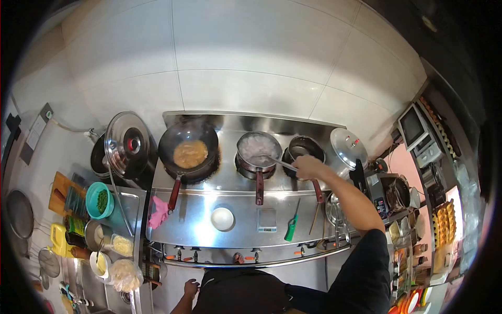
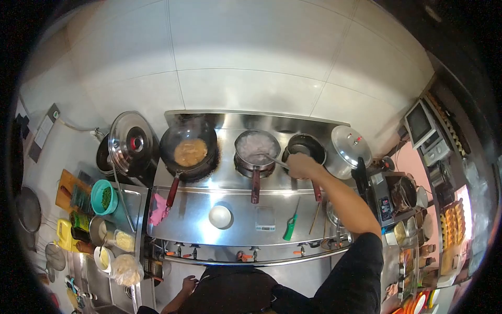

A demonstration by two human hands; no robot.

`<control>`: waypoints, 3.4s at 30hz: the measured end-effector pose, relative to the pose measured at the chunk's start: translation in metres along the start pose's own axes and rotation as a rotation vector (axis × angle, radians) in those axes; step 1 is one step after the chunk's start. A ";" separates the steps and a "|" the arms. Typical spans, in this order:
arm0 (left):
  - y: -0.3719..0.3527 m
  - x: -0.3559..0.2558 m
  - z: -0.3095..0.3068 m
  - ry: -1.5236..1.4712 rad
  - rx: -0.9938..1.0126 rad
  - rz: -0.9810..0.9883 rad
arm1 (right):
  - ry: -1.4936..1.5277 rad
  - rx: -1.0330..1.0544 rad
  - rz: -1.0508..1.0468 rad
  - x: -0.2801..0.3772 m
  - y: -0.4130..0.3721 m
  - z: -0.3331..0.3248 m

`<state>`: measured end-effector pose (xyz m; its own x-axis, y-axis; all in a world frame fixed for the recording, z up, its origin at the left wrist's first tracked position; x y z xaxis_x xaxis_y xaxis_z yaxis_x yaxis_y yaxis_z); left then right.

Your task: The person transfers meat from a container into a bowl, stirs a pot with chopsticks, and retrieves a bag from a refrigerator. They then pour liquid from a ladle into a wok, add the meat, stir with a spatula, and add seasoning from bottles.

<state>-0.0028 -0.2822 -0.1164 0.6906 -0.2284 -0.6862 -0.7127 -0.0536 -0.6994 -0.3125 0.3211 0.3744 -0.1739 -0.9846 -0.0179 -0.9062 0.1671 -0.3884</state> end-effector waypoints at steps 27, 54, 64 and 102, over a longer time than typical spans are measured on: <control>-0.010 -0.013 -0.017 -0.136 -0.050 -0.005 | 0.036 -0.106 0.029 -0.005 -0.016 0.018; -0.032 -0.031 0.005 0.085 0.022 -0.024 | -0.247 -0.138 -0.043 -0.012 -0.044 -0.014; -0.008 -0.054 0.002 -0.070 0.017 0.020 | 0.095 -0.179 0.041 -0.011 0.026 0.089; -0.011 -0.018 -0.004 -0.119 0.007 -0.023 | -0.075 0.005 -0.009 0.015 -0.018 0.013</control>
<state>-0.0085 -0.2817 -0.0955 0.7169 -0.1097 -0.6884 -0.6958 -0.0511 -0.7164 -0.2935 0.3029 0.3696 -0.1360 -0.9872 -0.0837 -0.9056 0.1582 -0.3936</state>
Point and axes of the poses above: each hand's wrist, its own y-axis towards the middle knuckle, its own z-axis out of the palm, x = y × z, the point moved 5 cm from there along y, towards the middle knuckle, and after that the axes turned 11 degrees about z, right-handed, at the moved point
